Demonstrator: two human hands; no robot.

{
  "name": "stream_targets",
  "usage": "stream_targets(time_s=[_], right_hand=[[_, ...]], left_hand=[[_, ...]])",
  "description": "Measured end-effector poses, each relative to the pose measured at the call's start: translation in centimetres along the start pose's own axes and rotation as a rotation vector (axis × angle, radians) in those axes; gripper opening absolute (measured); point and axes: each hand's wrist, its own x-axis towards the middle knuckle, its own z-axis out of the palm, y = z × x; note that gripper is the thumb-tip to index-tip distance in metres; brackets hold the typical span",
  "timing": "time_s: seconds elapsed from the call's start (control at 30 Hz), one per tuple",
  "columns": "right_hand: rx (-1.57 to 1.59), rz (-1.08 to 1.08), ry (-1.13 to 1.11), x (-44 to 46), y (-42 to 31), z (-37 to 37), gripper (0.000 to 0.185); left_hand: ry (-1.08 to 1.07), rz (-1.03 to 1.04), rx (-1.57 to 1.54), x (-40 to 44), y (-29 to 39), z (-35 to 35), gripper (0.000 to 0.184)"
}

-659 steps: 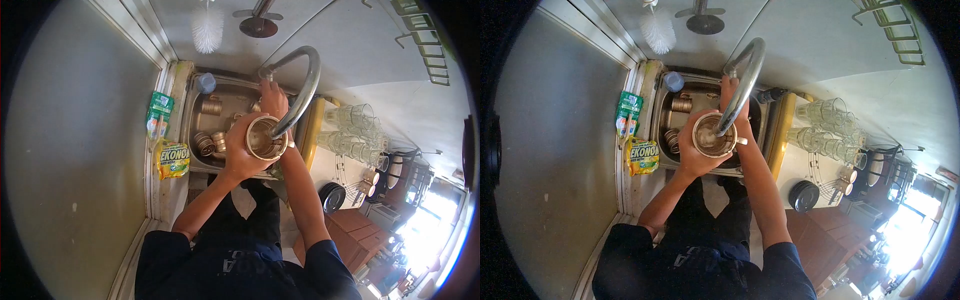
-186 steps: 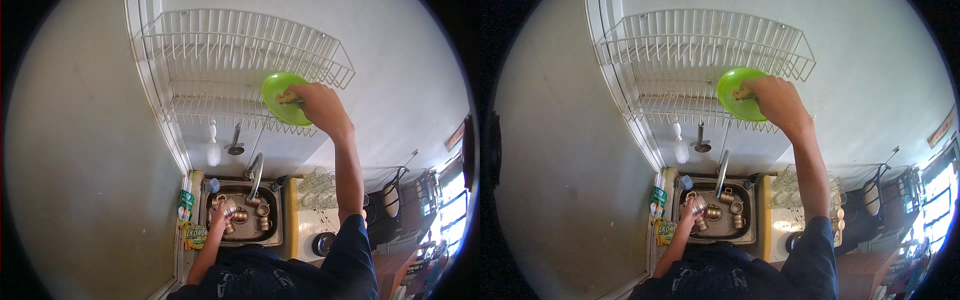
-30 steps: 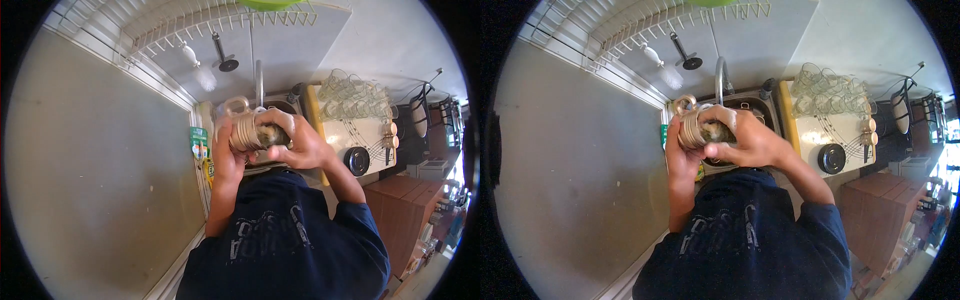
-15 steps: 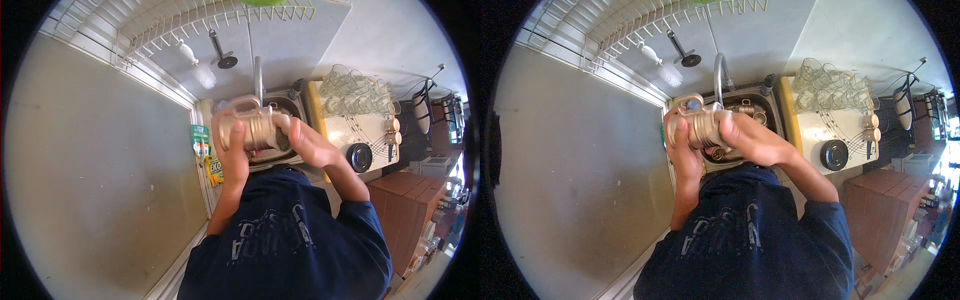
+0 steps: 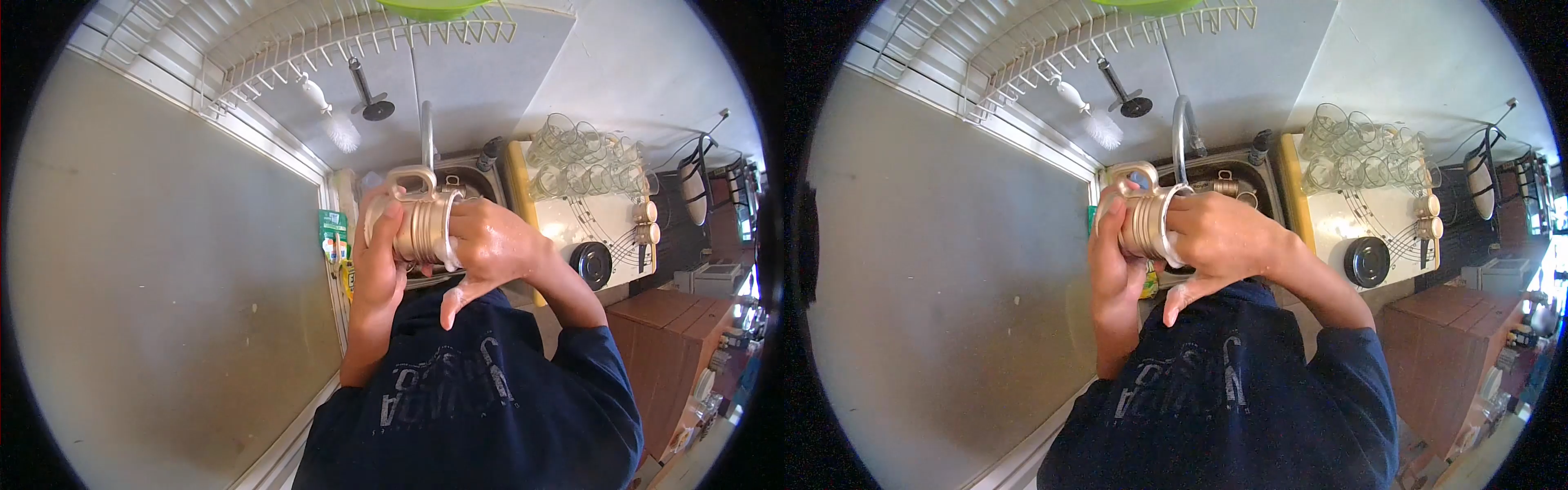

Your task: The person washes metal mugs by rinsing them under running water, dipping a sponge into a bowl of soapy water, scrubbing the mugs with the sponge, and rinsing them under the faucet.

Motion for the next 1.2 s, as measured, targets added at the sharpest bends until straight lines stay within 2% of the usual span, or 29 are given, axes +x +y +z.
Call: stream_targets(time_s=[0.07,0.1,0.17,0.2,0.27,0.3,0.33,0.4,0.47,0.53,0.6,0.63,0.67,0.7,0.73,0.77,0.8,0.87,0.9,0.93,1.0,1.03,1.07,1.13,1.2], right_hand=[[0.058,0.157,-0.107,0.1,0.2,0.1,0.090],[0.056,0.155,-0.105,0.1,0.2,0.4,0.090],[0.220,0.048,0.158,-0.2,0.2,1.4,0.085],[0.219,0.047,0.161,-0.6,0.0,2.0,0.085],[0.892,0.583,0.331,-1.4,-0.6,3.0,0.098],[1.333,0.635,0.400,-1.2,-0.5,2.9,0.107],[1.779,0.667,0.462,-0.8,-0.5,2.5,0.116],[2.041,0.776,0.471,-0.3,-0.5,1.2,0.118],[1.971,0.718,0.462,-0.4,-0.8,1.2,0.116],[1.899,0.660,0.451,-1.1,-1.2,1.9,0.114],[1.066,0.626,0.401,-2.8,-1.2,3.5,0.107],[0.699,0.500,0.345,-0.9,-2.6,1.6,0.094],[0.698,0.502,0.350,-0.9,-2.0,1.4,0.094],[0.427,0.243,0.302,-1.0,-1.2,1.4,0.090],[0.155,-0.010,0.248,-1.3,-0.4,1.5,0.086],[0.080,0.030,0.175,-1.8,0.2,1.9,0.093],[0.077,0.036,0.179,-2.0,0.5,2.0,0.093],[0.190,0.050,0.213,-2.0,0.8,2.1,0.077],[0.312,0.074,0.299,-2.1,1.0,2.9,0.081],[0.307,0.078,0.305,-2.8,1.5,4.6,0.081],[0.943,0.562,0.629,-4.3,2.2,7.6,0.090],[1.576,0.674,0.752,-1.4,-1.2,4.4,0.098],[1.820,0.765,0.660,-2.1,0.0,3.9,0.103],[2.143,0.726,0.618,-3.0,1.1,4.0,0.100],[2.088,0.679,0.657,-3.3,0.7,4.2,0.099]], left_hand=[[-0.071,-0.037,-0.057,0.2,-0.3,-0.4,0.036],[0.006,0.018,0.009,0.2,-0.6,0.0,0.037],[0.142,0.140,0.188,0.0,-0.6,1.0,0.042],[0.140,0.141,0.190,0.2,-1.1,0.5,0.042],[0.089,0.423,0.446,0.6,-1.9,-0.4,0.038],[0.070,0.490,0.481,0.4,-2.1,-0.5,0.046],[0.065,0.490,0.484,0.7,-2.2,-0.8,0.046],[-0.078,0.774,0.639,1.8,-2.7,-2.1,0.055],[-0.105,0.827,0.662,2.2,-2.9,-2.5,0.060],[-0.147,0.971,0.663,2.5,-2.9,-2.3,0.058],[-0.136,0.907,0.621,1.9,-2.9,-1.6,0.059],[-0.109,0.805,0.503,1.6,-2.8,-1.1,0.055],[-0.083,0.703,0.385,1.3,-2.6,-0.6,0.050],[-0.088,0.700,0.384,1.1,-2.4,-0.4,0.050],[-0.006,0.494,0.323,0.8,-2.2,-0.2,0.044],[0.074,0.286,0.263,0.6,-2.2,-0.1,0.037],[0.068,0.281,0.263,0.7,-2.2,0.0,0.037],[0.065,0.169,0.213,1.1,-2.2,0.3,0.029],[0.085,0.246,0.280,1.3,-2.8,-0.1,0.033],[0.077,0.243,0.281,1.5,-3.1,-0.4,0.033],[-0.027,0.410,0.454,1.7,-3.5,-0.9,0.037],[-0.059,0.426,0.478,2.0,-3.7,-1.3,0.045],[-0.071,0.415,0.476,2.4,-4.0,-1.9,0.045],[-0.233,0.579,0.559,3.1,-4.8,-3.0,0.051],[-0.281,0.637,0.594,3.8,-5.2,-4.0,0.058]])
